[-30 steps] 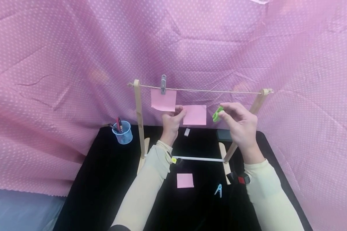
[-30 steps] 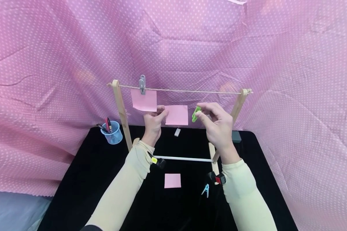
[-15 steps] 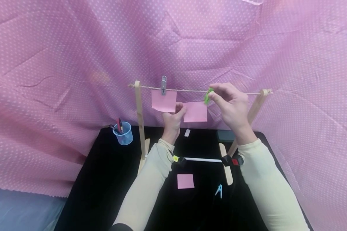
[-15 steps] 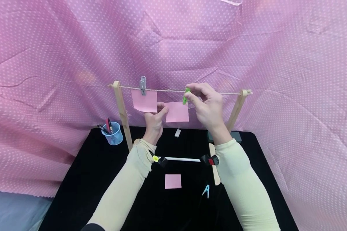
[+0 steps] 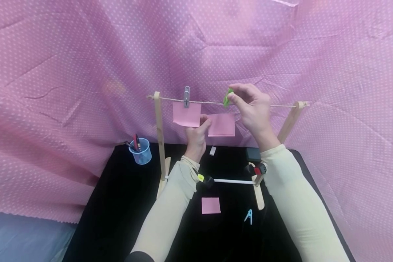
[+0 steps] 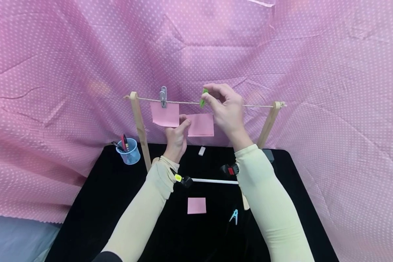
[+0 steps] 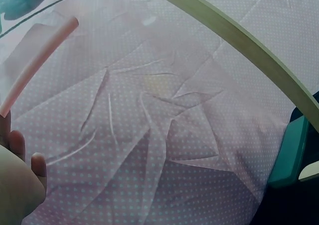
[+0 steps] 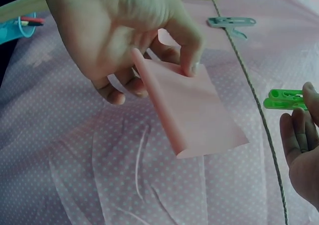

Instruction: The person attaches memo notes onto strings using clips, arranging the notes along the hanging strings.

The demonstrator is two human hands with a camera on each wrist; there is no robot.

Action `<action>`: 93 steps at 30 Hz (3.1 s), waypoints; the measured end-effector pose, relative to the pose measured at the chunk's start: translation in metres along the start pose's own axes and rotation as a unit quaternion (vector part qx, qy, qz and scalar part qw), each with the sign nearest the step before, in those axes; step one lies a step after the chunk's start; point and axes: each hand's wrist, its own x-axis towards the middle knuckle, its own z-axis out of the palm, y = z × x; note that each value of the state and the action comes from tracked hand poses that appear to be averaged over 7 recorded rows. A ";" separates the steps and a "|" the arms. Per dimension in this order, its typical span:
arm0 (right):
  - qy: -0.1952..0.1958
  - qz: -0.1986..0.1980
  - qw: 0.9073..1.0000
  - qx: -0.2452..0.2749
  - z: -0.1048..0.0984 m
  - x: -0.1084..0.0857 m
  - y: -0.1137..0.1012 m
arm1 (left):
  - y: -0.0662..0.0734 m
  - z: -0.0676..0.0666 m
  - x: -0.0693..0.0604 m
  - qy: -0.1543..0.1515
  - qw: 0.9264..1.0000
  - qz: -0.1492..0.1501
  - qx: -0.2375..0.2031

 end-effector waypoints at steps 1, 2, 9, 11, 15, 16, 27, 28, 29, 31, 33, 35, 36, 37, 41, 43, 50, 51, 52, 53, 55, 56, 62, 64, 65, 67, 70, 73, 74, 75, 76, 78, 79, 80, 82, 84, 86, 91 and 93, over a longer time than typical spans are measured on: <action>-0.001 0.002 1.000 0.000 0.000 0.000 0.000 | 0.000 0.000 0.000 0.000 1.000 -0.001 -0.004; -0.003 0.006 1.000 0.001 0.001 0.001 0.001 | -0.001 0.000 0.000 0.001 1.000 -0.002 -0.005; -0.006 0.007 1.000 0.002 0.003 0.002 0.003 | -0.003 -0.001 0.001 0.009 1.000 -0.012 -0.012; -0.004 0.007 1.000 -0.006 0.005 0.003 0.003 | -0.003 -0.001 0.002 0.009 1.000 -0.013 -0.014; -0.008 0.015 0.999 -0.036 0.007 0.006 0.002 | -0.001 0.000 0.003 0.005 1.000 -0.014 -0.020; -0.011 0.020 0.999 -0.046 0.007 0.007 0.001 | -0.001 0.001 0.004 0.004 1.000 -0.015 -0.024; -0.047 0.057 0.994 -0.083 0.008 0.008 0.002 | 0.003 0.003 0.005 -0.011 0.999 -0.020 -0.041; -0.046 0.055 0.994 -0.087 0.009 0.007 0.003 | 0.002 0.002 0.006 -0.016 0.999 -0.018 -0.045; -0.046 0.053 0.993 -0.091 0.009 0.006 0.003 | 0.002 0.001 0.007 -0.019 0.998 -0.016 -0.050; -0.048 0.050 0.993 -0.097 0.011 0.005 0.005 | 0.002 0.000 0.009 -0.026 0.998 -0.013 -0.060; -0.051 0.051 0.992 -0.104 0.013 0.003 0.005 | 0.000 -0.001 0.012 -0.033 0.997 -0.009 -0.070; -0.055 0.054 0.991 -0.112 0.014 0.002 0.006 | -0.001 -0.003 0.014 -0.039 0.997 -0.005 -0.072; -0.056 0.055 0.990 -0.116 0.015 0.001 0.006 | -0.001 -0.004 0.015 -0.042 0.997 -0.004 -0.072; -0.058 0.056 0.990 -0.119 0.016 0.000 0.006 | -0.001 -0.005 0.016 -0.044 0.997 -0.003 -0.071; -0.057 0.054 0.988 -0.135 0.017 -0.001 0.008 | -0.002 -0.007 0.018 -0.053 0.996 -0.011 -0.075; -0.059 0.049 0.988 -0.133 0.016 0.000 0.009 | -0.003 -0.005 0.017 -0.053 0.995 -0.013 -0.080; -0.076 0.037 0.988 -0.128 0.008 0.004 0.013 | -0.008 -0.002 0.016 -0.061 0.994 -0.012 -0.086; -0.076 0.038 0.988 -0.130 0.008 0.004 0.014 | -0.009 -0.002 0.017 -0.063 0.994 -0.014 -0.087; -0.076 0.039 0.988 -0.131 0.008 0.005 0.015 | -0.009 -0.002 0.018 -0.066 0.994 -0.015 -0.088; -0.076 0.040 0.988 -0.130 0.008 0.006 0.016 | -0.010 -0.002 0.019 -0.070 0.993 -0.015 -0.092; -0.077 0.043 0.987 -0.131 0.008 0.007 0.017 | -0.010 -0.002 0.020 -0.077 0.992 -0.017 -0.097; -0.077 0.045 0.987 -0.131 0.009 0.008 0.017 | -0.011 -0.003 0.021 -0.079 0.992 -0.017 -0.100; -0.097 0.054 0.985 -0.132 0.007 0.012 0.023 | -0.015 -0.002 0.025 -0.069 0.992 -0.027 -0.102; -0.103 0.057 0.984 -0.133 0.006 0.012 0.025 | -0.015 -0.002 0.025 -0.060 0.992 -0.035 -0.101; -0.105 0.057 0.984 -0.134 0.006 0.012 0.025 | -0.015 -0.002 0.025 -0.056 0.993 -0.038 -0.101; -0.108 0.055 0.983 -0.135 0.006 0.012 0.025 | -0.015 -0.001 0.025 -0.049 0.993 -0.041 -0.103; -0.104 0.046 0.984 -0.136 0.006 0.012 0.026 | -0.015 0.000 0.025 -0.042 0.993 -0.041 -0.100; -0.097 0.040 0.985 -0.136 0.006 0.012 0.026 | -0.015 0.001 0.025 -0.036 0.993 -0.039 -0.101; -0.096 0.039 0.985 -0.136 0.006 0.012 0.026 | -0.015 0.001 0.025 -0.034 0.994 -0.038 -0.101; -0.095 0.039 0.986 -0.135 0.006 0.012 0.026 | -0.016 0.001 0.025 -0.033 0.994 -0.037 -0.102; -0.094 0.038 0.986 -0.134 0.006 0.012 0.026 | -0.016 0.001 0.025 -0.031 0.993 -0.036 -0.104; -0.096 0.039 0.986 -0.133 0.006 0.013 0.026 | -0.016 0.001 0.025 -0.030 0.993 -0.034 -0.106; -0.097 0.039 0.986 -0.134 0.006 0.013 0.026 | -0.016 0.001 0.025 -0.031 0.993 -0.033 -0.105; -0.097 0.041 0.985 -0.133 0.006 0.013 0.026 | -0.016 0.001 0.025 -0.032 0.993 -0.033 -0.105; -0.099 0.044 0.985 -0.134 0.006 0.013 0.027 | -0.016 0.001 0.025 -0.035 0.994 -0.033 -0.103; -0.102 0.045 0.985 -0.134 0.006 0.013 0.027 | -0.016 0.001 0.025 -0.036 0.994 -0.034 -0.102; -0.105 0.048 0.985 -0.131 0.006 0.013 0.026 | -0.017 0.001 0.025 -0.036 0.993 -0.036 -0.102; -0.115 0.062 0.984 -0.125 0.006 0.013 0.026 | -0.016 0.002 0.025 -0.039 0.994 -0.040 -0.098; -0.117 0.068 0.983 -0.121 0.005 0.013 0.026 | -0.016 0.002 0.026 -0.043 0.994 -0.041 -0.097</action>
